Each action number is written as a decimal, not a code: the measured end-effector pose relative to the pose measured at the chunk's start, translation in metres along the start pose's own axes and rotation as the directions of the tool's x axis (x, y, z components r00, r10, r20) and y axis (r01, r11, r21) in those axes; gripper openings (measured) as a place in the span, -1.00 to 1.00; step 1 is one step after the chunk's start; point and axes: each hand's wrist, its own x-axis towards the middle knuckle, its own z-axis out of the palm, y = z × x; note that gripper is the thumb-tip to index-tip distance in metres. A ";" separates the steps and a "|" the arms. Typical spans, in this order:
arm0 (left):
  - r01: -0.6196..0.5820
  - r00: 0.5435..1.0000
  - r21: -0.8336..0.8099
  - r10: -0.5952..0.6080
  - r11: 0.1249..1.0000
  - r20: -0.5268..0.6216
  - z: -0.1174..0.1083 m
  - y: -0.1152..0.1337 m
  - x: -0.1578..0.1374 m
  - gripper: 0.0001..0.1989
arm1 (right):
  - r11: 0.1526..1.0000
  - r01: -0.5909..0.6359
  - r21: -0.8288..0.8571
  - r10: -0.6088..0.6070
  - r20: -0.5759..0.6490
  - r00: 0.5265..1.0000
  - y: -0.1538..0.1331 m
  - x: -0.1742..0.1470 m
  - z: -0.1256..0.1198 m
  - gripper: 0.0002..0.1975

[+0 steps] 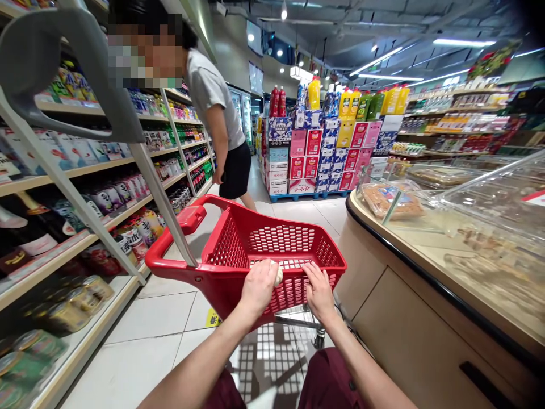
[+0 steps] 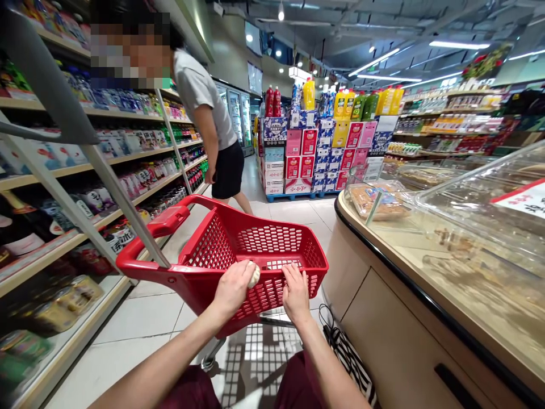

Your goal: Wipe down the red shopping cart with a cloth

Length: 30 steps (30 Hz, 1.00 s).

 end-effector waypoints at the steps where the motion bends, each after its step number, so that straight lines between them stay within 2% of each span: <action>1: 0.001 1.000 -0.019 -0.001 1.000 0.013 0.007 0.008 0.004 -0.75 | 1.000 0.007 0.000 -0.007 0.006 1.000 -0.001 0.000 0.000 -0.45; 5: 0.005 0.999 -0.066 -0.002 0.998 0.045 0.025 0.031 0.016 -0.75 | 1.000 0.023 -0.020 -0.023 0.009 1.000 -0.002 0.000 0.000 -0.43; 8: -0.014 0.999 -0.079 0.018 0.997 0.041 0.024 0.031 0.018 -0.74 | 0.996 0.051 -0.067 -0.051 0.008 0.999 0.001 0.000 -0.002 -0.43; 12: -0.036 0.996 -0.073 0.042 0.997 0.078 0.005 0.011 0.010 -0.75 | 0.988 0.098 -0.120 -0.096 0.023 0.995 0.004 0.000 -0.004 -0.46; 16: -0.020 0.996 0.011 0.019 1.000 0.086 -0.017 -0.018 -0.004 -0.75 | 0.990 0.084 -0.110 -0.082 0.024 0.996 0.003 -0.002 -0.003 -0.46; 19: -0.010 0.996 0.064 0.004 0.998 0.088 -0.023 -0.026 -0.009 -0.75 | 0.995 0.063 -0.080 -0.062 0.024 0.998 0.001 -0.004 0.000 -0.45; 21: -0.015 0.997 0.061 0.010 0.998 0.081 -0.017 -0.020 -0.007 -0.75 | 0.997 0.044 -0.066 -0.043 0.017 0.999 -0.001 -0.004 0.001 -0.45; 26: -0.037 0.995 -0.006 0.037 0.999 0.094 0.013 0.017 0.010 -0.71 | 1.000 0.010 -0.020 -0.010 -0.001 1.000 -0.016 0.004 -0.005 -0.54; 30: -0.048 0.985 0.025 0.043 0.999 0.169 0.018 0.023 0.015 -0.59 | 0.989 0.110 0.096 -0.111 0.009 0.994 -0.041 0.015 -0.006 -0.57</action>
